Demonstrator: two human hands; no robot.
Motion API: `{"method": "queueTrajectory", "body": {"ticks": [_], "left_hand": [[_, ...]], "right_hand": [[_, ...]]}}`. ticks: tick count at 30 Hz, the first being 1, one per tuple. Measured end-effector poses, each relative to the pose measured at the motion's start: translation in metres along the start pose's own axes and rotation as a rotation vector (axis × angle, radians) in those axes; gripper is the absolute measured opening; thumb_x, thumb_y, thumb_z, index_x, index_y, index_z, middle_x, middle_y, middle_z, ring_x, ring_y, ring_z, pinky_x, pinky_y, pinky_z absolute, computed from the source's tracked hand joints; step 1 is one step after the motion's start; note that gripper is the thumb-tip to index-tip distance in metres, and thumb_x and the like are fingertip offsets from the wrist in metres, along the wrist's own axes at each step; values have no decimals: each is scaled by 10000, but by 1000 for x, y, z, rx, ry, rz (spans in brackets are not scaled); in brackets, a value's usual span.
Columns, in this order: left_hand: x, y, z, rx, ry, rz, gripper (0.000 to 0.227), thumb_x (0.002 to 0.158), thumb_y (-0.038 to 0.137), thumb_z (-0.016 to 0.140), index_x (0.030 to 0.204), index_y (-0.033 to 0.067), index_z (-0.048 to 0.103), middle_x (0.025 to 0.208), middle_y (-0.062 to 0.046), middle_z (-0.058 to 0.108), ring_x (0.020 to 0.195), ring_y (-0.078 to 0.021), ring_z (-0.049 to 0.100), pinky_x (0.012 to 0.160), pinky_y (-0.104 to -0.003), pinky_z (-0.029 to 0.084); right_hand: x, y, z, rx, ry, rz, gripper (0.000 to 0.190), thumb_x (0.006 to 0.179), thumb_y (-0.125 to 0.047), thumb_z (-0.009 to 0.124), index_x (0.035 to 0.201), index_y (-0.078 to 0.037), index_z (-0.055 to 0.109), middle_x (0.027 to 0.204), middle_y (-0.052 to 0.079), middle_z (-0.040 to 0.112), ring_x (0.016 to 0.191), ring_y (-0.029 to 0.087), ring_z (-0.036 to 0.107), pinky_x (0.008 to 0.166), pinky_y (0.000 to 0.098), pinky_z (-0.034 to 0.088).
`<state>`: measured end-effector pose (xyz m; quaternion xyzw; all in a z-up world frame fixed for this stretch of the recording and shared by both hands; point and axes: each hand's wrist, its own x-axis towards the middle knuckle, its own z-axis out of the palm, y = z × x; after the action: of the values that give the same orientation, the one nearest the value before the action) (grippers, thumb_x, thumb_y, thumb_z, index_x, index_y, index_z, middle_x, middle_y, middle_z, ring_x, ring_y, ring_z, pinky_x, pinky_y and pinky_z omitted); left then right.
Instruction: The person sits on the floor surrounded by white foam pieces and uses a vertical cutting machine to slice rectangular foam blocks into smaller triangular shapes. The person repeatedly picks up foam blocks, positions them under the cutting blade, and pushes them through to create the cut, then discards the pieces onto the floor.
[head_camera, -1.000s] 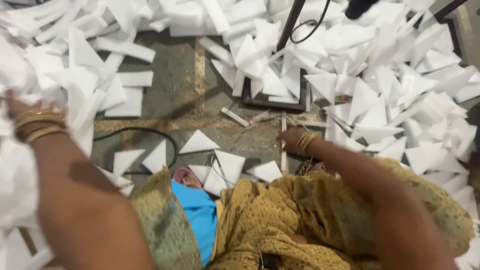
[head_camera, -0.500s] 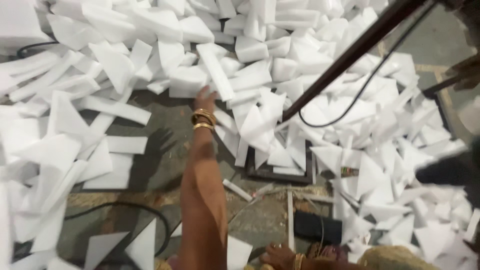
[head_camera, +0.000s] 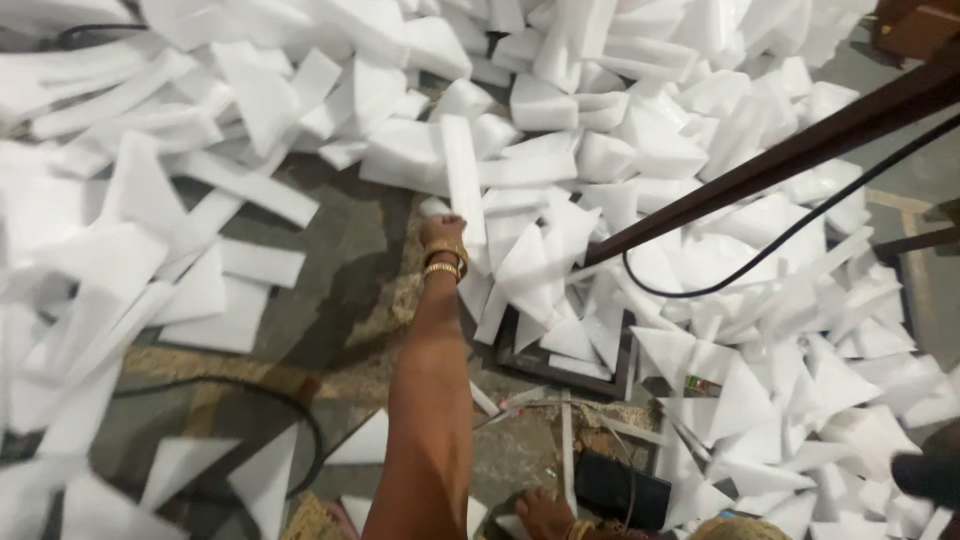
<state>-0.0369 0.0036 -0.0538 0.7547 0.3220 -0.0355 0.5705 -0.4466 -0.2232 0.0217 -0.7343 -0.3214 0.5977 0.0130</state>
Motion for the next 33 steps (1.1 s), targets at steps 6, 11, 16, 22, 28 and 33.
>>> {"method": "queueTrajectory", "body": {"ticks": [6, 11, 16, 22, 28, 33], "left_hand": [[-113, -100, -59, 193, -80, -103, 445, 761, 155, 733, 1191, 110, 630, 1147, -169, 744, 903, -240, 660, 833, -375, 526], [-208, -157, -100, 98, -148, -262, 622, 796, 39, 592, 1390, 188, 487, 1260, -214, 714, 769, -188, 584, 694, -335, 478], [-259, -114, -129, -125, -296, -270, 840, 831, -77, 451, 1589, 267, 343, 1374, -259, 683, 636, -135, 507, 555, -294, 430], [-373, 19, -154, -269, -621, 163, 891, 815, -103, 437, 1568, 345, 275, 1652, -125, 280, 493, -69, 415, 397, -235, 410], [-464, 72, -161, -264, -838, 520, 830, 828, -56, 422, 1591, 265, 366, 1654, -184, 356, 583, -71, 461, 514, -222, 489], [-475, 61, -144, -310, -626, 360, 327, 1009, 359, 612, 1229, 129, 537, 1115, -74, 568, 772, -51, 588, 607, -224, 563]], "right_hand": [[-14, 1, -12, -81, 75, 116, 894, 829, -483, 855, 1479, -21, 452, 1459, 242, 499, 1286, 416, 525, 1077, 487, 473], [-36, 10, -34, -110, 406, 165, 622, 931, -376, 692, 1452, -89, 509, 1435, 235, 529, 1301, 398, 534, 1103, 475, 460], [-110, 30, -96, -384, 827, 164, 409, 1034, -270, 529, 1425, -158, 566, 1412, 228, 559, 1315, 380, 542, 1129, 463, 446], [-221, -9, -140, 1241, 1250, -88, 659, 975, -322, 550, 1540, -95, 299, 1468, 148, 461, 1063, 307, 665, 528, 399, 648], [-262, -6, -105, 1205, 1387, -216, 695, 974, -319, 550, 1567, -41, 316, 1389, 266, 600, 1105, 389, 697, 639, 438, 640], [-240, -10, -73, 566, 1549, -50, 655, 1156, -395, 515, 1620, -5, 267, 1617, 300, 362, 1445, 413, 434, 1165, 494, 371]]}}
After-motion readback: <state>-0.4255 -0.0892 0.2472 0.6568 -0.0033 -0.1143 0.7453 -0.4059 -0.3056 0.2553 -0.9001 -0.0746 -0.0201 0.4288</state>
